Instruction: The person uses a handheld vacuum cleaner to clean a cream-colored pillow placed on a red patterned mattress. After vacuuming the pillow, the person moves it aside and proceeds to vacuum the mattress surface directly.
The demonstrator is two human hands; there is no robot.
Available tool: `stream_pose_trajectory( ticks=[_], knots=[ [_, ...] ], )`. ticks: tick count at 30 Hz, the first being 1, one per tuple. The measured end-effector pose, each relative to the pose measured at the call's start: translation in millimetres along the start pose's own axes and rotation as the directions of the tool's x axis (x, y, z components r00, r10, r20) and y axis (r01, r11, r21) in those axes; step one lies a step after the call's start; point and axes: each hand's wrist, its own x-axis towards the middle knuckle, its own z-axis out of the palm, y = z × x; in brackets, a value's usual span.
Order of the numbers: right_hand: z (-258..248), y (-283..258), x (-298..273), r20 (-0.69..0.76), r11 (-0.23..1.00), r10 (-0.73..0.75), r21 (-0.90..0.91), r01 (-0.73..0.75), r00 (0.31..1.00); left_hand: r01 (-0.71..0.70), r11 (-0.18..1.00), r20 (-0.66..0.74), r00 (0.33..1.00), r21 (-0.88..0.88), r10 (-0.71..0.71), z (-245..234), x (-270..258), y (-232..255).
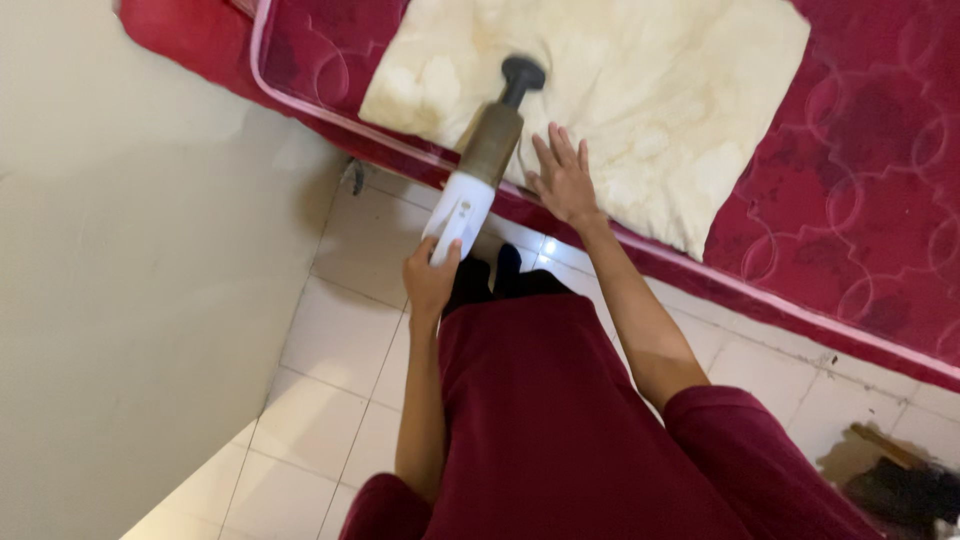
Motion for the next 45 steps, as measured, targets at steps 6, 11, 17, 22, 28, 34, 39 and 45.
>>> stream_pose_trajectory(
  ticks=[6,11,17,22,28,34,39,45],
  knots=[
    [-18,8,23,-0.236,0.996,0.035,0.084,-0.015,0.971,0.252,0.966,0.054,0.965,0.06,-0.255,-29,-20,1],
    [-23,-3,46,-0.005,1.0,0.013,-0.017,-0.013,1.0,0.077,0.995,0.032,0.996,0.06,-0.079,-8,3,12],
    [-22,2,31,0.013,0.999,-0.031,0.009,0.031,0.999,0.079,0.996,0.027,0.996,0.049,-0.08,15,37,29],
    [-34,12,37,-0.08,1.0,-0.003,0.03,0.005,0.997,0.104,0.991,0.011,0.994,0.085,-0.105,-2,21,27],
    [-50,11,68,-0.079,1.0,0.0,-0.003,-0.001,0.997,0.144,0.988,-0.025,0.989,0.055,-0.143,-15,0,18],
    [-41,7,77,0.101,0.992,0.058,-0.114,-0.046,0.993,0.079,0.997,-0.055,0.995,0.023,-0.078,24,34,18],
    [-30,18,63,0.081,0.994,0.011,-0.113,-0.002,0.997,0.095,0.992,-0.07,0.994,0.078,-0.089,28,45,21],
    [-35,8,55,0.053,0.998,-0.011,-0.055,0.014,0.999,0.23,0.973,-0.069,0.971,0.027,-0.228,-20,-2,12]
  ],
)
